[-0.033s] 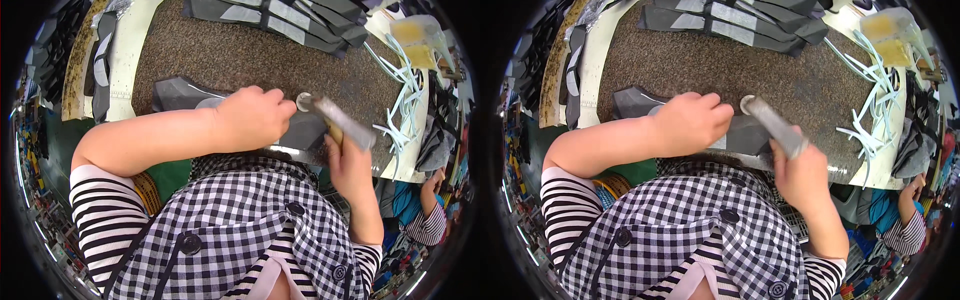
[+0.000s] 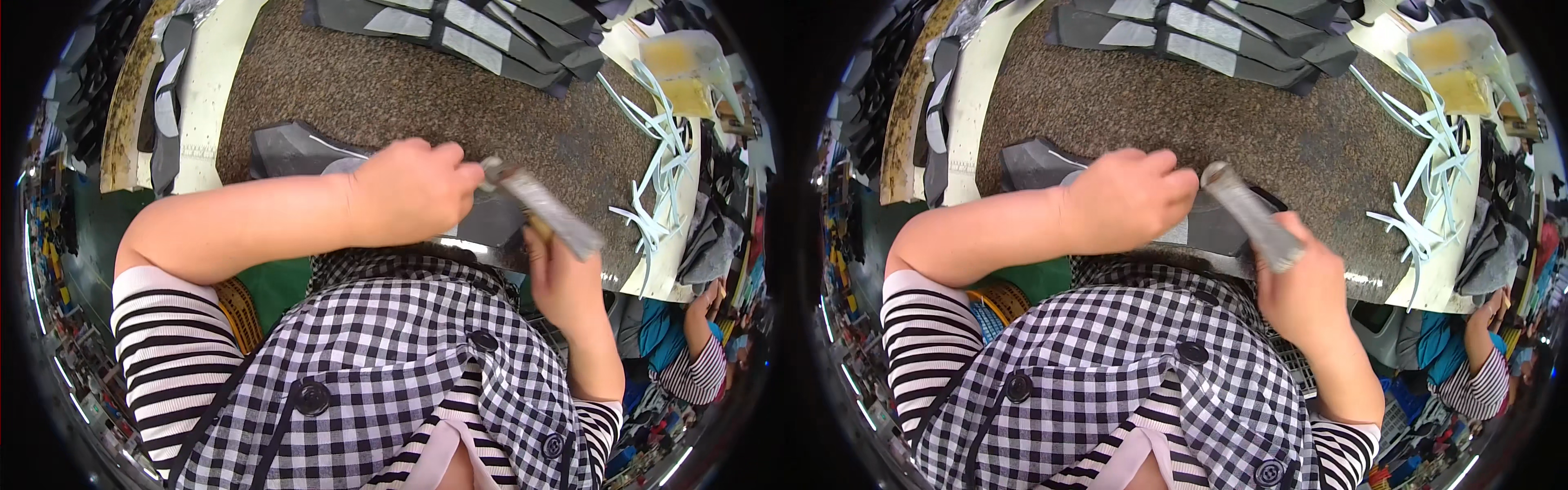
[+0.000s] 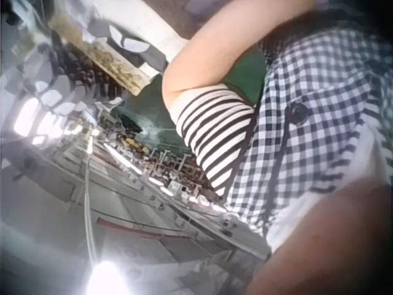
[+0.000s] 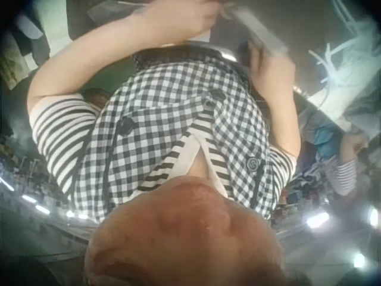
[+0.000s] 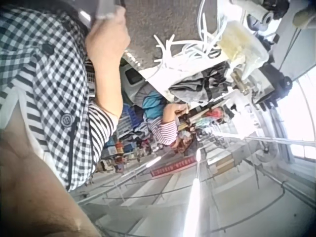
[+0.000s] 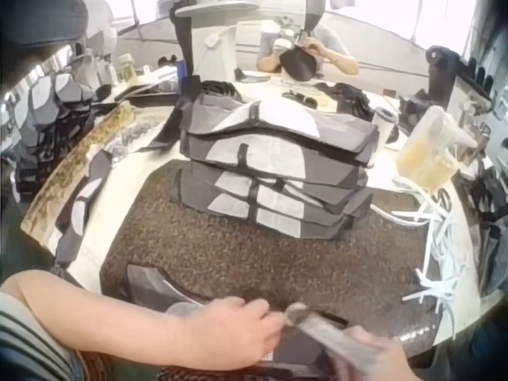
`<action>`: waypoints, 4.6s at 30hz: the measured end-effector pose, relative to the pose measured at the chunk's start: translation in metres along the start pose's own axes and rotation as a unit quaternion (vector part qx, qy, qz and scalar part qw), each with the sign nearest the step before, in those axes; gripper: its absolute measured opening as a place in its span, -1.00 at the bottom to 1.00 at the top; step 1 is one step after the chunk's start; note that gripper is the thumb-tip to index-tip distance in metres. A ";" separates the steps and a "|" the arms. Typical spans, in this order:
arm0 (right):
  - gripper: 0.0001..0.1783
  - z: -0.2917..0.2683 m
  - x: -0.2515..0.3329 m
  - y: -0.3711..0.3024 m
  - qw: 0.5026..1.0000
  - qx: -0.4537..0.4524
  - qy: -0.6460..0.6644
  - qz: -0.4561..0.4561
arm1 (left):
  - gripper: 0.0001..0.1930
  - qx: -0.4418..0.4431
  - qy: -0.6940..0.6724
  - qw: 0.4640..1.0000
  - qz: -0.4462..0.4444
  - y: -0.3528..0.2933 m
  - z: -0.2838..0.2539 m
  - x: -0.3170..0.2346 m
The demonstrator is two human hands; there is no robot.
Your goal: The worker uses a hammer to flatten and bond shoe upper components on a manufacturing workbench.
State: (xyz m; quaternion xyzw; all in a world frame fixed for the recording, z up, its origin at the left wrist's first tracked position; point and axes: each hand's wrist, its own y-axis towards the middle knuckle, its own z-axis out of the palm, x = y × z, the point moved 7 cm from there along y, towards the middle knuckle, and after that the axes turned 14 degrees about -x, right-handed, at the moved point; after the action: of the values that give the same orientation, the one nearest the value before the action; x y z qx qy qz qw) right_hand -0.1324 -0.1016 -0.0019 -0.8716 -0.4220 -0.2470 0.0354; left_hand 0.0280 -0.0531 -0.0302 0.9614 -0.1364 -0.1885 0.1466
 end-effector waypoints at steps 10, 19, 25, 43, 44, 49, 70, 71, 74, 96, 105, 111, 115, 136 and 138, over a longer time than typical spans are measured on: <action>-0.77 0.015 0.012 -0.002 0.998 0.037 -0.025 -0.034 | -0.75 0.009 0.040 0.990 0.134 -0.022 -0.013 -0.015; -0.77 0.022 0.010 -0.005 0.998 0.048 -0.006 0.035 | -0.89 -0.009 0.013 1.000 -0.011 -0.018 -0.017 0.007; -0.77 -0.015 -0.017 -0.003 0.992 -0.051 -0.012 0.114 | -0.86 -0.020 -0.068 0.994 -0.083 0.020 0.020 0.002; -0.84 0.000 -0.014 -0.004 0.999 -0.029 0.017 0.040 | -0.85 0.002 -0.132 0.981 -0.142 0.002 -0.002 0.015; -0.84 -0.003 -0.010 0.000 0.998 -0.035 0.033 0.032 | -0.85 0.001 -0.132 0.981 -0.145 0.000 -0.001 0.008; -0.82 0.005 0.002 -0.001 0.999 -0.024 0.016 0.015 | -0.90 -0.056 0.019 0.998 0.000 -0.004 -0.009 -0.009; -0.77 0.021 0.040 0.016 0.999 0.043 0.001 -0.010 | -0.76 -0.111 -0.069 0.991 -0.010 -0.064 -0.028 0.019; -0.77 0.021 0.036 0.018 0.999 0.049 0.015 0.016 | -0.75 -0.083 0.005 0.996 0.044 -0.066 -0.029 0.007; -0.74 0.022 0.040 0.016 0.998 0.054 -0.002 0.008 | -0.75 -0.038 0.063 0.994 0.079 -0.064 -0.032 0.000; -0.77 0.014 0.022 0.004 0.999 0.023 -0.022 -0.002 | -0.80 -0.084 -0.022 0.996 -0.021 -0.039 -0.019 0.009; -0.73 0.025 0.022 0.009 0.996 0.074 -0.007 0.039 | -0.81 -0.076 0.005 0.996 -0.047 -0.057 -0.031 0.010; -0.70 0.032 0.042 0.009 0.996 0.075 -0.005 -0.042 | -0.84 -0.145 -0.057 0.982 -0.106 -0.074 -0.036 0.030; -0.69 0.034 0.046 0.014 0.994 0.106 -0.015 -0.036 | -0.83 -0.140 0.097 0.985 0.001 -0.066 -0.042 -0.003; -0.69 0.044 0.061 0.028 0.990 0.130 -0.010 -0.056 | -0.77 -0.277 0.013 0.954 -0.111 -0.103 -0.043 0.009; -0.71 0.044 0.064 0.026 0.988 0.122 -0.020 -0.096 | -0.79 -0.124 0.134 0.979 -0.094 -0.089 -0.033 -0.008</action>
State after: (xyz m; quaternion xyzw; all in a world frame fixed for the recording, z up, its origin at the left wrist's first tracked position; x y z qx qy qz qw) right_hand -0.0617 -0.0607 -0.0068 -0.8211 -0.5311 -0.1784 0.1087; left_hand 0.0526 0.0389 -0.0279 0.9609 0.0000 -0.0862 0.2633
